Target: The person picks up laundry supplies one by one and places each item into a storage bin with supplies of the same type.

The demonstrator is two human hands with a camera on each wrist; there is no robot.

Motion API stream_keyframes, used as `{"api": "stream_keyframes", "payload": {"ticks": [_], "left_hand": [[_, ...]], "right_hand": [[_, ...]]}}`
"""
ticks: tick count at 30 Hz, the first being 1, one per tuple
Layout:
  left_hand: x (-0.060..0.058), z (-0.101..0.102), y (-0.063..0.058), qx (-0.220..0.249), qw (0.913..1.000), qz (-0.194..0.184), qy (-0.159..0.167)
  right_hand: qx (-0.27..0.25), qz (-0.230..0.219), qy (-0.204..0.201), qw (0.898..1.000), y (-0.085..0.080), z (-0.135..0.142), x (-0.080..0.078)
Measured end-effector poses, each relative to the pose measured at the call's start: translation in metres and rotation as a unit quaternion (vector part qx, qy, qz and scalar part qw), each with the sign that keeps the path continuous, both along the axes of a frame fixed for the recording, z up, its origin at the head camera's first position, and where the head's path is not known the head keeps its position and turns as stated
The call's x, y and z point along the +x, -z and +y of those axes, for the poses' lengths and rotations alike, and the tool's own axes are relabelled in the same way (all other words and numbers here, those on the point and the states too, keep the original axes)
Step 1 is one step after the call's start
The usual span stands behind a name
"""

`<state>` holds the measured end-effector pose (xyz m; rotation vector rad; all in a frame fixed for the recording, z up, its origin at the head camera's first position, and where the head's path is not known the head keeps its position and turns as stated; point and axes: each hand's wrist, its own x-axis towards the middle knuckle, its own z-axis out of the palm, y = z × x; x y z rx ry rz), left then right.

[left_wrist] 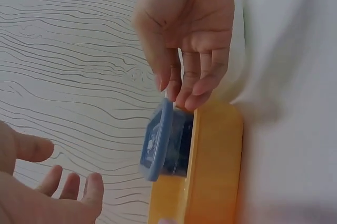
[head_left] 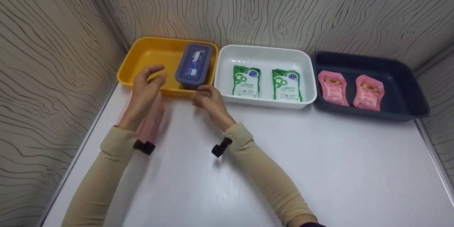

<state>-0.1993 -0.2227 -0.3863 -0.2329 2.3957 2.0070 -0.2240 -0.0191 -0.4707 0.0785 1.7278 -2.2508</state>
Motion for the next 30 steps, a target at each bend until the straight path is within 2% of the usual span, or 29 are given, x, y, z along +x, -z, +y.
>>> {"api": "stream_keyframes", "payload": {"ticks": [3,5,10,14,17,21,23,25,27,30], "left_hand": [[0.011,-0.007,0.006,-0.041,0.9977,0.054,0.008],[0.019,-0.014,0.009,-0.067,0.9948,0.076,0.014],[0.039,-0.037,0.019,-0.146,0.9849,0.092,0.020],[0.052,-0.056,0.028,-0.227,0.9703,0.082,0.018],[0.059,-0.070,0.035,-0.281,0.9584,0.051,0.006],[0.064,-0.085,0.040,-0.319,0.9474,-0.028,0.001],[0.065,-0.089,0.043,-0.316,0.9462,-0.067,0.012],[0.067,-0.092,0.046,-0.301,0.9485,-0.097,0.023],[0.069,-0.095,0.048,-0.287,0.9511,-0.110,0.031],[0.073,-0.099,0.051,-0.283,0.9526,-0.107,0.034]], "right_hand": [[-0.005,0.000,-0.008,1.000,0.003,-0.006,0.006],[-0.010,-0.003,-0.020,1.000,0.004,-0.011,0.011],[-0.024,-0.001,-0.065,0.998,0.009,-0.026,0.029],[-0.036,0.018,-0.095,0.995,0.014,-0.038,0.043],[-0.039,0.031,-0.117,0.992,0.019,-0.049,0.052],[-0.035,0.036,-0.154,0.987,0.023,-0.063,0.062],[-0.022,0.036,-0.171,0.984,0.024,-0.068,0.068],[-0.005,0.039,-0.185,0.982,0.024,-0.071,0.073],[0.009,0.046,-0.196,0.979,0.023,-0.074,0.077],[0.012,0.057,-0.208,0.976,0.021,-0.078,0.083]]}}
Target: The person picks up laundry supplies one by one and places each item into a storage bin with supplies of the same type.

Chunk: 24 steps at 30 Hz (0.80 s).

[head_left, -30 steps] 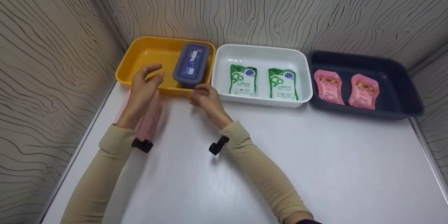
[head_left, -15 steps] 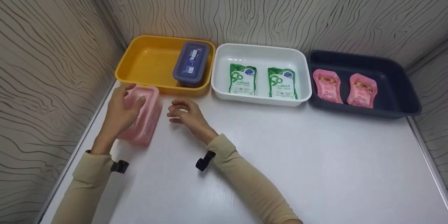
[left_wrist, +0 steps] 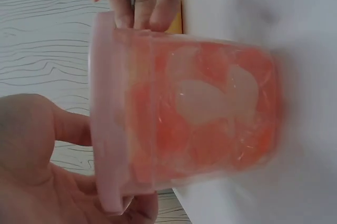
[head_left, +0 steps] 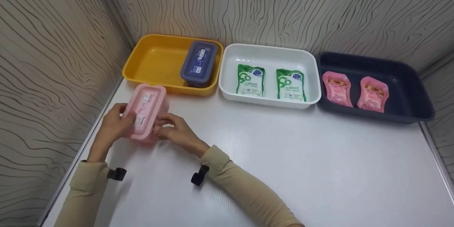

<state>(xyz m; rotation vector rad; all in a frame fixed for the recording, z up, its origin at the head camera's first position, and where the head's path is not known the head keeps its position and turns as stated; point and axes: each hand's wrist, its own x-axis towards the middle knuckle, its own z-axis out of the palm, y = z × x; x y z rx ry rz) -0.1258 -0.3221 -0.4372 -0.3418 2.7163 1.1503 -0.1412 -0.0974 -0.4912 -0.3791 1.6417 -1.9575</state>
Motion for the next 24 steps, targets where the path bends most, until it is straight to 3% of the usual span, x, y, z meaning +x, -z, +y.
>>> {"api": "stream_keyframes", "payload": {"ticks": [4,10,16,24], "left_hand": [[0.004,-0.005,0.002,0.009,0.9999,0.009,0.002],[0.008,-0.007,0.008,0.061,0.9973,0.035,-0.018],[0.010,-0.004,0.011,0.065,0.9955,0.058,-0.037],[0.014,0.001,0.003,0.075,0.9926,0.074,-0.061]], "right_hand": [[-0.026,-0.011,0.001,1.000,-0.002,-0.005,0.002],[-0.057,-0.031,-0.006,0.998,-0.003,-0.006,0.000],[-0.073,-0.021,-0.022,0.997,-0.004,-0.003,0.000],[-0.088,0.006,-0.040,0.995,-0.009,-0.002,-0.002]]}}
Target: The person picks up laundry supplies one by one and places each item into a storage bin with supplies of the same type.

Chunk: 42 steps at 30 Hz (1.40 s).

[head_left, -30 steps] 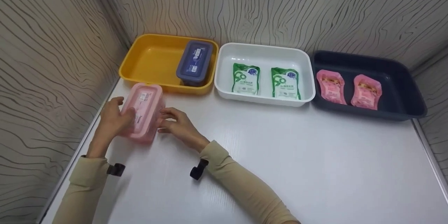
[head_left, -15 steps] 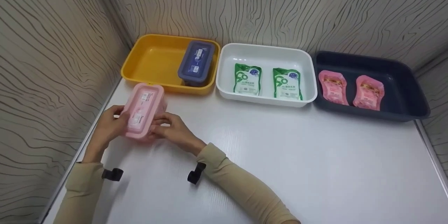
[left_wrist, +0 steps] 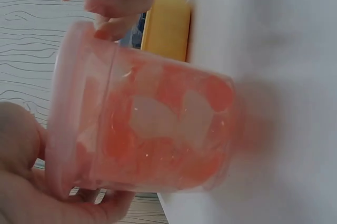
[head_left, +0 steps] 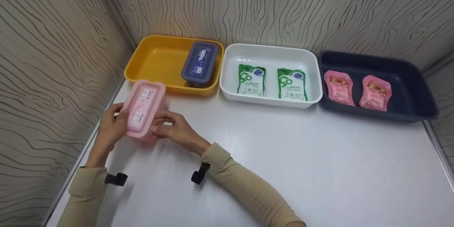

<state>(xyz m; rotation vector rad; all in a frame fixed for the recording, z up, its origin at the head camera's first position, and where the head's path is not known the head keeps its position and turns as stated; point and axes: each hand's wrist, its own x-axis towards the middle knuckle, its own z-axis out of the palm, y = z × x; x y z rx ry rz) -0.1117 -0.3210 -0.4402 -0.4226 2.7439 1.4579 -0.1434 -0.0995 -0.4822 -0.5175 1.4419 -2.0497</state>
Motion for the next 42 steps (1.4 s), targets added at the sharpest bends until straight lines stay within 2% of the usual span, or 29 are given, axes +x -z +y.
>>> {"api": "stream_keyframes", "payload": {"ticks": [3,10,17,24,27,30,32,33,35,39,40,42], "left_hand": [[-0.001,0.004,-0.002,0.000,0.9999,0.009,-0.009],[-0.012,0.015,-0.006,-0.011,0.9979,0.062,-0.012],[-0.020,0.018,-0.019,-0.004,0.9977,0.066,-0.016],[-0.034,0.026,-0.032,-0.002,0.9966,0.080,-0.017],[-0.041,0.028,-0.040,-0.004,0.9951,0.096,-0.021],[-0.048,0.029,-0.045,-0.006,0.9936,0.110,-0.025],[-0.052,0.029,-0.048,-0.009,0.9932,0.113,-0.028],[-0.054,0.029,-0.050,-0.008,0.9932,0.112,-0.028],[-0.058,0.029,-0.052,-0.010,0.9928,0.115,-0.030],[-0.067,0.029,-0.056,-0.020,0.9932,0.110,-0.034],[-0.069,0.029,-0.057,-0.019,0.9934,0.108,-0.035],[-0.075,0.030,-0.059,-0.012,0.9946,0.098,-0.031]], "right_hand": [[0.002,0.005,0.001,1.000,-0.004,0.002,-0.001],[-0.016,0.004,0.026,1.000,-0.016,0.008,-0.008],[-0.007,0.020,0.027,0.999,-0.024,0.012,-0.016],[-0.009,0.038,0.034,0.999,-0.028,0.022,-0.025],[0.009,0.052,0.054,0.997,-0.027,0.029,-0.033],[0.057,0.080,0.089,0.991,-0.022,0.039,-0.041],[0.102,0.122,0.119,0.980,-0.018,0.047,-0.045],[0.133,0.152,0.134,0.970,-0.015,0.052,-0.047],[0.200,0.228,0.166,0.938,-0.008,0.062,-0.052],[0.309,0.355,0.204,0.859,0.006,0.086,-0.063],[0.321,0.374,0.208,0.845,0.009,0.093,-0.066],[0.339,0.395,0.207,0.828,0.016,0.106,-0.070]]}}
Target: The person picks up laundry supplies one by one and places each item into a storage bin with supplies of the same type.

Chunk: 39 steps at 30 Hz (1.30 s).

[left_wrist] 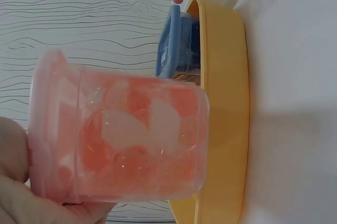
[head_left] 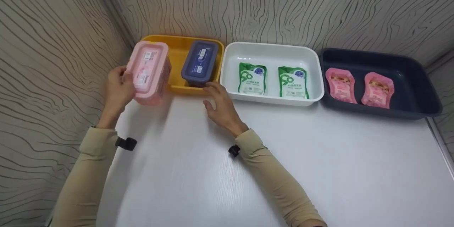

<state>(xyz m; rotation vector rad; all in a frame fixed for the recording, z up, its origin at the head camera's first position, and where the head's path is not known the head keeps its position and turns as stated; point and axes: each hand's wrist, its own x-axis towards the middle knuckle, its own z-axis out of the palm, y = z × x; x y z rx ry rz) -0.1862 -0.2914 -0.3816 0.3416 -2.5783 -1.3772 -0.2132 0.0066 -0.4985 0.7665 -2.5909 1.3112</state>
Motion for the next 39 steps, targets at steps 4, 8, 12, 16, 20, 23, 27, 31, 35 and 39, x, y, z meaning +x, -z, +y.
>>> {"api": "stream_keyframes", "payload": {"ticks": [4,8,12,16,20,23,27,31,35,39], "left_hand": [[-0.012,0.002,0.001,0.014,0.9998,-0.011,-0.001],[-0.024,0.003,0.004,0.012,0.9996,-0.019,-0.014],[-0.033,0.004,0.004,0.018,0.9993,-0.028,-0.015],[-0.041,0.003,0.001,0.020,0.9987,-0.043,-0.018],[-0.050,0.002,-0.002,0.029,0.9981,-0.049,-0.022],[-0.059,0.002,-0.001,0.048,0.9980,-0.039,-0.017],[-0.071,0.004,0.003,0.071,0.9970,-0.028,-0.014],[-0.080,0.007,0.008,0.075,0.9961,-0.040,-0.025],[-0.093,0.011,0.012,0.071,0.9955,-0.051,-0.037],[-0.106,0.015,0.014,0.064,0.9948,-0.063,-0.047]], "right_hand": [[0.042,0.023,-0.012,0.999,0.011,0.021,-0.005],[0.098,0.036,-0.025,0.994,0.015,0.028,-0.004],[0.160,0.034,-0.018,0.986,0.016,0.025,-0.002],[0.217,0.036,-0.009,0.975,0.016,0.021,0.000],[0.248,0.041,-0.006,0.968,0.013,0.017,0.001],[0.258,0.041,-0.004,0.965,0.012,0.016,0.002],[0.265,0.040,-0.006,0.963,0.011,0.016,0.004],[0.294,0.037,-0.017,0.955,0.008,0.017,0.008],[0.324,0.038,-0.022,0.945,0.003,0.017,0.007],[0.325,0.038,-0.025,0.945,-0.004,0.018,0.002]]}}
